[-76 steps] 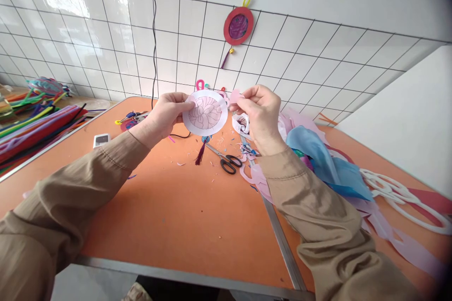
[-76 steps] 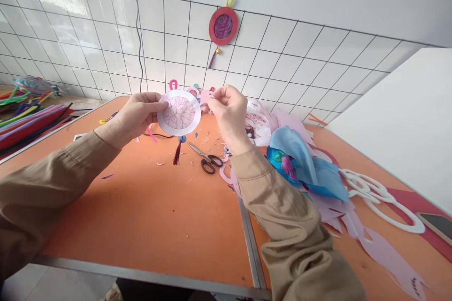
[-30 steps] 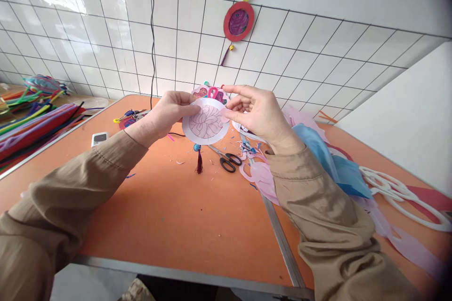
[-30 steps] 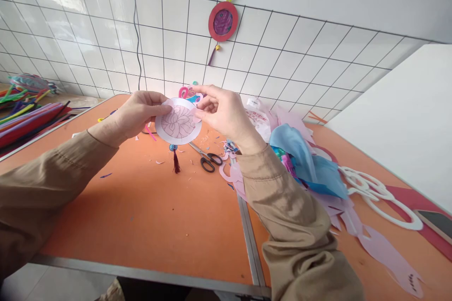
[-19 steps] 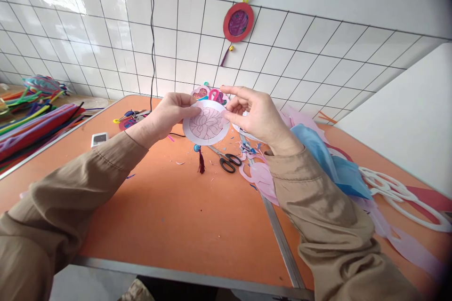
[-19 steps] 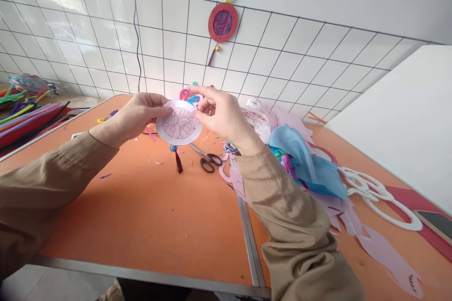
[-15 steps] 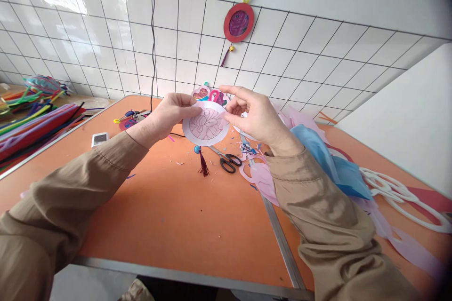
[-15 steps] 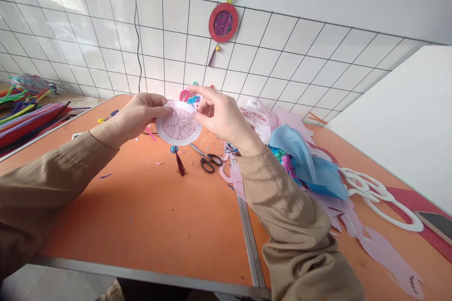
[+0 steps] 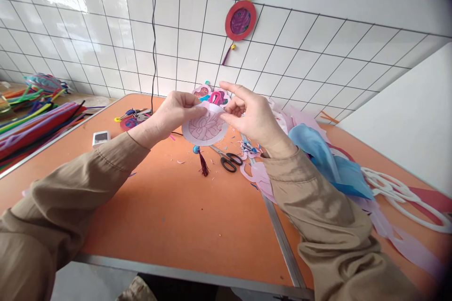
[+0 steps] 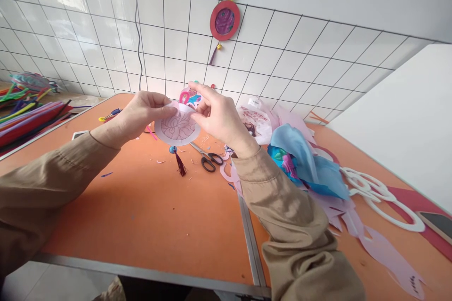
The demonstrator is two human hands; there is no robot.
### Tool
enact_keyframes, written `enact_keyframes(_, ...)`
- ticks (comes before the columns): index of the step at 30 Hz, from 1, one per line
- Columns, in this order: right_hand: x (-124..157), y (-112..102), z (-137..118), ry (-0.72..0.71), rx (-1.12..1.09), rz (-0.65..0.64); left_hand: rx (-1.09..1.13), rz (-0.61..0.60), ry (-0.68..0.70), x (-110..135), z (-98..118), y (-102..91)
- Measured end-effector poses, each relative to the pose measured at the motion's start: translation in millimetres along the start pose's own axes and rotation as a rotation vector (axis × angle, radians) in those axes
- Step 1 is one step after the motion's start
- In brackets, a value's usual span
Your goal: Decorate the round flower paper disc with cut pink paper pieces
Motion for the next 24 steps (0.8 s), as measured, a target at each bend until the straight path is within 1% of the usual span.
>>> enact_keyframes(6, -1.0, -3.8, 2.7, 0.028, -0.013, 0.084, 0.007, 0.017, 0.003, 0.8, 0.8, -2.0)
enact_keyframes(9, -1.2, -8.0, 0.6, 0.006, -0.009, 0.152, 0.007, 0.013, -0.011, 0.7, -1.0, -1.6)
enact_keyframes(12, -0.2, -15.1, -4.7, -0.061, 0.03, 0.239, 0.016, 0.01, -0.02, 0.5, -2.1, -1.0)
enact_keyframes(15, 2.3, -19.4, -13.6, -0.179, 0.089, 0.29, 0.025, 0.007, -0.017, 0.6, -1.9, -0.6)
enact_keyframes(17, 4.9, -16.9, -21.5, -0.282, 0.122, 0.27, 0.021, -0.005, -0.012, 0.9, -1.9, 0.5)
enact_keyframes(20, 9.0, -10.1, -31.3, -0.416, 0.184, 0.205, 0.013, -0.024, -0.02, 0.8, -4.0, 2.2)
enact_keyframes(24, 10.1, -8.8, -35.7, -0.469, 0.221, 0.182, 0.014, -0.039, -0.016, 0.5, -5.1, 4.5)
Point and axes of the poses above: each hand's wrist, its own x-axis away from the middle knuckle, its own y-axis out of the palm, z = x × y, the point moved 10 cm from there along -x, towards the middle knuckle, and after that the axes turned 14 degrees about z, right-handed, at the moved point
